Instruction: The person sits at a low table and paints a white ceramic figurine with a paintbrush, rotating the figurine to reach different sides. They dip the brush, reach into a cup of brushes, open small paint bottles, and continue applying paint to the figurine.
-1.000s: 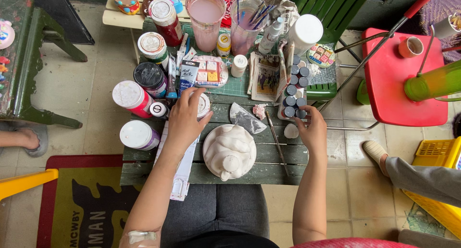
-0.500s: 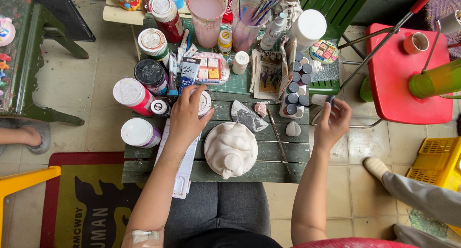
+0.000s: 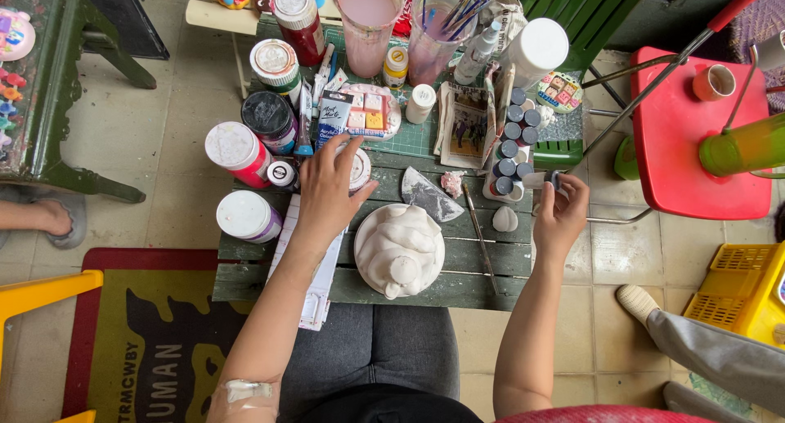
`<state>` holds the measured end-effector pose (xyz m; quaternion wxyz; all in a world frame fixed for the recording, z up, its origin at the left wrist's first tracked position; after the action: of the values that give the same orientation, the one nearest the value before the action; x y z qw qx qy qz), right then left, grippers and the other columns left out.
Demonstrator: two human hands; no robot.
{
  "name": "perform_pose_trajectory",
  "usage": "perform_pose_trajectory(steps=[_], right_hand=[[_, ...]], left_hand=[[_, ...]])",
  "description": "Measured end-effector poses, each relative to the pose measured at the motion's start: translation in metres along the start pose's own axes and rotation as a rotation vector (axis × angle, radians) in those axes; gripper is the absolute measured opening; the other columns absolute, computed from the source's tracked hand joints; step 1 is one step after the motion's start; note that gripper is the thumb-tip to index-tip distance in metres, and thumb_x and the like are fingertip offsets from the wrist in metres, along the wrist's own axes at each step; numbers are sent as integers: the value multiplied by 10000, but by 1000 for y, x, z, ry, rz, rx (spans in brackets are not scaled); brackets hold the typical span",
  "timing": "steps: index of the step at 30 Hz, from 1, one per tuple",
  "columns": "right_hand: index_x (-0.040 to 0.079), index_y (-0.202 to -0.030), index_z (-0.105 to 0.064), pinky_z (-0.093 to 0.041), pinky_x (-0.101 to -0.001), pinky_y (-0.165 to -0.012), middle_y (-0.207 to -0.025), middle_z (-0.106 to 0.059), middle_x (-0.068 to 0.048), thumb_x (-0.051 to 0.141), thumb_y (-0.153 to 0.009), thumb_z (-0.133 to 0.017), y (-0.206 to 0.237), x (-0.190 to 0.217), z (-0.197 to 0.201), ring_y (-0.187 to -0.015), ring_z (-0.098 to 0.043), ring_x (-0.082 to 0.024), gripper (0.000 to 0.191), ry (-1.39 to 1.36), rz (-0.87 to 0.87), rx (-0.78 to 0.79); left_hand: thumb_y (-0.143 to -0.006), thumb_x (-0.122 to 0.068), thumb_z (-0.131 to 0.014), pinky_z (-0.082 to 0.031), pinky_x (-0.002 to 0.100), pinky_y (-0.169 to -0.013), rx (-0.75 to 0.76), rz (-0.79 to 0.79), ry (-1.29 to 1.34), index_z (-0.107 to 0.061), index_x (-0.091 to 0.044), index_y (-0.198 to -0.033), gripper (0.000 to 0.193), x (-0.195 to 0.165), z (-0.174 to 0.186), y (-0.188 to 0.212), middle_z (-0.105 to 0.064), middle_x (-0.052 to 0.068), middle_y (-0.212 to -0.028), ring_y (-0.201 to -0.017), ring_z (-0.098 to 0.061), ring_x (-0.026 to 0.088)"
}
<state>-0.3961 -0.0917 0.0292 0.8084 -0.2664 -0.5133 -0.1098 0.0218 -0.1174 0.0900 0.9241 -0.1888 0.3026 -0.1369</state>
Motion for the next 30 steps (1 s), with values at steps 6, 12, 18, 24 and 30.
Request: perform_pose_trajectory(steps=[6,12,18,24,30], right_hand=[[46,-1500,-488,-609,-435,-995,-1371,-565,-146,12,-1094,-479,40,32,-51,-1209,-644,-213,408,-791,-250,380],[-15,-1450,-495,-575,-365,-976,-1442,-565,-146,-39,-1034,-527,73,61,-110,-1228,-626,-207,418,-751,-173,623],[-37,-1425,-514,-573,-316,-887,-1419,-583,-139,-24,-1051,-542,81,66,-127,-1064,-651,-168,375,-623,-84,661],[-21,-1220,-576,-583,-284,-773,-1007,-698,-129,68,-1096,-518,76,44,-131,-839,-708,-172,164,-622,-232,611],[50,-987,-533,-526,-267,-554,-800,-673,-84,147,-1066,-550,53,32,-102,-654,-683,-170,126,-501,-309,452]], left_hand=[[-933,-436,-765,-449,508,-1091,-67,-318,125,-492,-129,-1487,689,-68,-1,7,-609,97,-1416,-1317,-590,281],[-963,-301,-727,-599,400,-865,226,-76,652,-637,-144,-1383,457,-80,-37,14,-713,93,-1132,-983,-736,297],[-942,-189,-729,-597,400,-866,59,-221,568,-617,-108,-1374,454,-69,-24,20,-703,128,-1185,-1033,-716,310],[-966,-183,-751,-605,364,-780,154,15,643,-681,-106,-1287,337,-49,-31,23,-750,122,-1124,-910,-765,257],[-966,-195,-780,-601,333,-901,-40,-53,423,-711,-153,-1224,271,-35,1,22,-767,29,-1098,-998,-749,188]])
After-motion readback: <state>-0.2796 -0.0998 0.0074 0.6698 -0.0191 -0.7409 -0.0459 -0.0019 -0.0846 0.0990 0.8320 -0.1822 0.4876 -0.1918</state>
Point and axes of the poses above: each hand's wrist, its own y-axis away from the middle knuckle, its own z-axis out of the back of the hand, x = y × z, the point moved 8 cm from there along -y, towards the middle knuckle
